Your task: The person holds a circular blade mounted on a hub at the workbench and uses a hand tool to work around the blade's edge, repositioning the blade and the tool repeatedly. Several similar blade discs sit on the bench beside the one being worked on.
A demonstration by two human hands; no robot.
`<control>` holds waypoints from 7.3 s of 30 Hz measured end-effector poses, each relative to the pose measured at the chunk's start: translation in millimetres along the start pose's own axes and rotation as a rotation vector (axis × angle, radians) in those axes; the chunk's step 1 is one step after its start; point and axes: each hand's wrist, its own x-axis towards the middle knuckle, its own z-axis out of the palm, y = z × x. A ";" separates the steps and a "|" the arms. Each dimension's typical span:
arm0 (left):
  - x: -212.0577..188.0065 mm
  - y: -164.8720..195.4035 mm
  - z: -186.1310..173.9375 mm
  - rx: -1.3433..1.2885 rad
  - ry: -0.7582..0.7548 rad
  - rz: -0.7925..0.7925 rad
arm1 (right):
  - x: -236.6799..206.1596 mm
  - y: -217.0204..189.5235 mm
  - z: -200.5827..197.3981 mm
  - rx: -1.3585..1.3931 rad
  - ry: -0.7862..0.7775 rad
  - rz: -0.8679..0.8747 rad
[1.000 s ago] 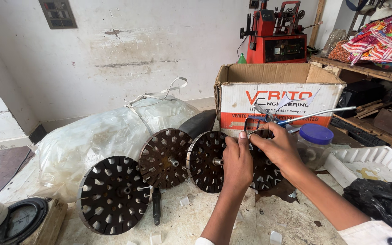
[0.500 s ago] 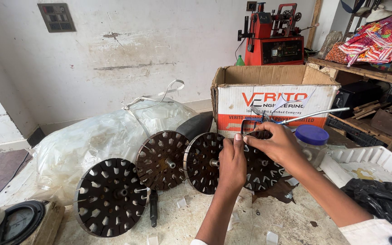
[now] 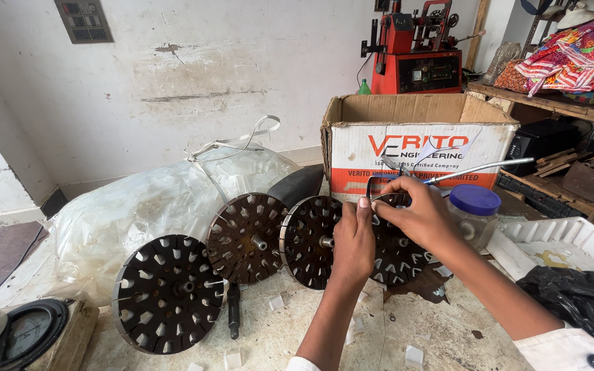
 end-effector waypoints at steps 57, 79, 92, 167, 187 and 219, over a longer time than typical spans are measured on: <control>-9.0 -11.6 5.9 -0.527 -0.132 -0.266 | -72.4 -37.8 30.5 -0.451 0.339 -0.409; -9.8 -1.2 1.9 -0.557 -0.173 -0.266 | -60.1 -29.0 28.4 -0.352 0.147 -0.147; -3.0 -32.7 14.8 -0.485 -0.097 -0.225 | -20.2 17.2 9.0 -0.228 0.275 -0.264; -26.7 -3.6 11.9 0.099 0.149 0.189 | 3.5 45.5 3.3 0.511 -0.093 0.061; -26.3 3.5 11.8 0.051 0.112 -0.017 | 4.6 42.3 7.5 0.531 0.002 0.149; -27.7 2.4 14.9 0.120 0.155 0.048 | 2.7 30.3 -2.6 0.605 -0.066 0.245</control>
